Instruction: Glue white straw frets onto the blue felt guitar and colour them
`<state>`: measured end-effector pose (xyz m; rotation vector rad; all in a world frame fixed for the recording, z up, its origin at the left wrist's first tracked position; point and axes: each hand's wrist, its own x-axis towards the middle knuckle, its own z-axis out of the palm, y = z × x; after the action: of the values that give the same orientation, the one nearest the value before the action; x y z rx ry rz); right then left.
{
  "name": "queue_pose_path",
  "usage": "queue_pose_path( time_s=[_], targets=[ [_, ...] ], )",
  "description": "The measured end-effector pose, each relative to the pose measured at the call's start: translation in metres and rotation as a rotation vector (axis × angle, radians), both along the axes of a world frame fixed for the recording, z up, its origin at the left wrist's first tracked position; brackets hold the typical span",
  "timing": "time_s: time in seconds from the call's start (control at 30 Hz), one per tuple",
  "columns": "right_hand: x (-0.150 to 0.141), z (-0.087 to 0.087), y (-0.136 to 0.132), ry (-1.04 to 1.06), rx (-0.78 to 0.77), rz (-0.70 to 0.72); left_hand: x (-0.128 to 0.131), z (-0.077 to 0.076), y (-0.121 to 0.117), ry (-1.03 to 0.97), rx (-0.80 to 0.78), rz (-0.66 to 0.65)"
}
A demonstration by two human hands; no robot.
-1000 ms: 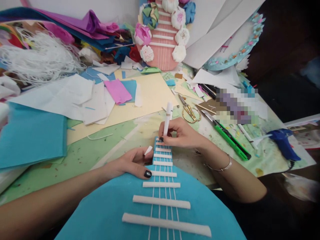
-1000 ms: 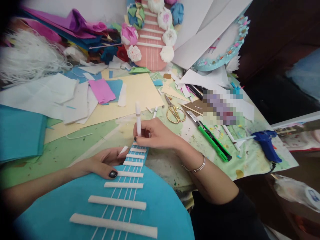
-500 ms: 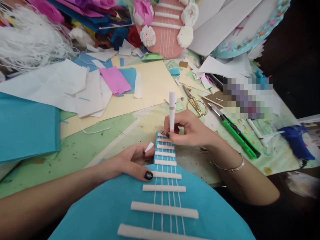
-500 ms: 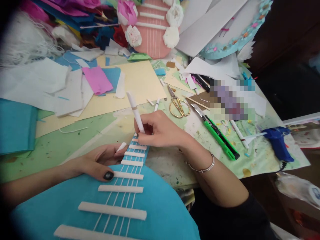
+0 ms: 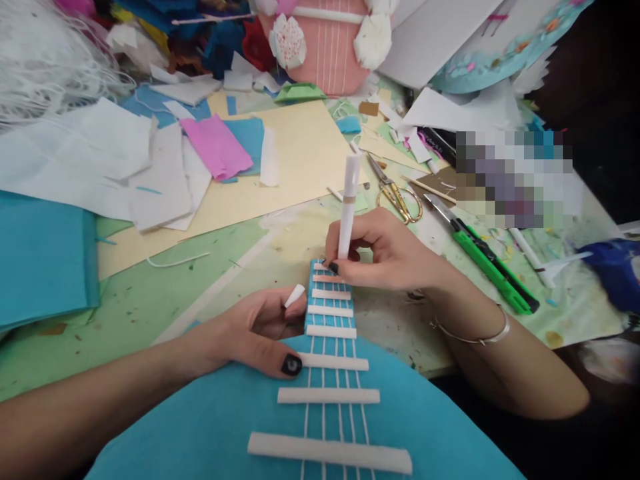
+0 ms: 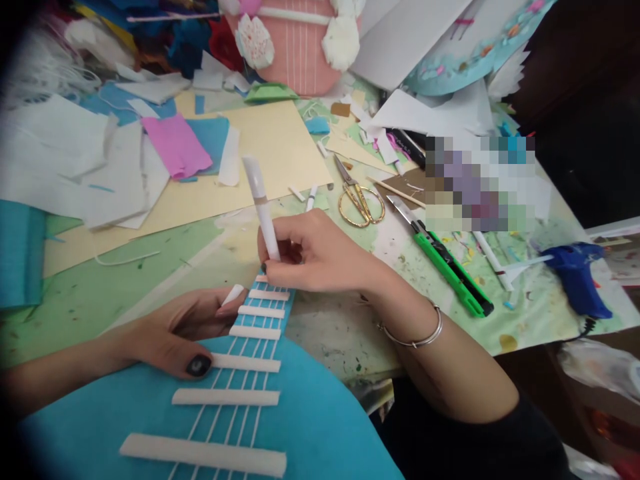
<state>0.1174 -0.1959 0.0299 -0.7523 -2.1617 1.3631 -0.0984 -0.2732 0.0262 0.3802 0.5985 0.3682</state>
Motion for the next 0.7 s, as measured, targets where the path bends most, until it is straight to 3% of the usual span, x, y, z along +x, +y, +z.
queue_pose_path(
  time_s=[0.2, 0.7],
  targets=[
    [0.0007, 0.0001, 0.0009, -0.031, 0.029, 0.009, -0.0009, -0.0004, -0.0008, 0.021, -0.017, 0.009],
    [-0.0007, -0.0023, 0.0013, 0.005, -0.074, -0.010, 0.0026, -0.0076, -0.0028, -0.031, 0.028, 0.047]
  ],
)
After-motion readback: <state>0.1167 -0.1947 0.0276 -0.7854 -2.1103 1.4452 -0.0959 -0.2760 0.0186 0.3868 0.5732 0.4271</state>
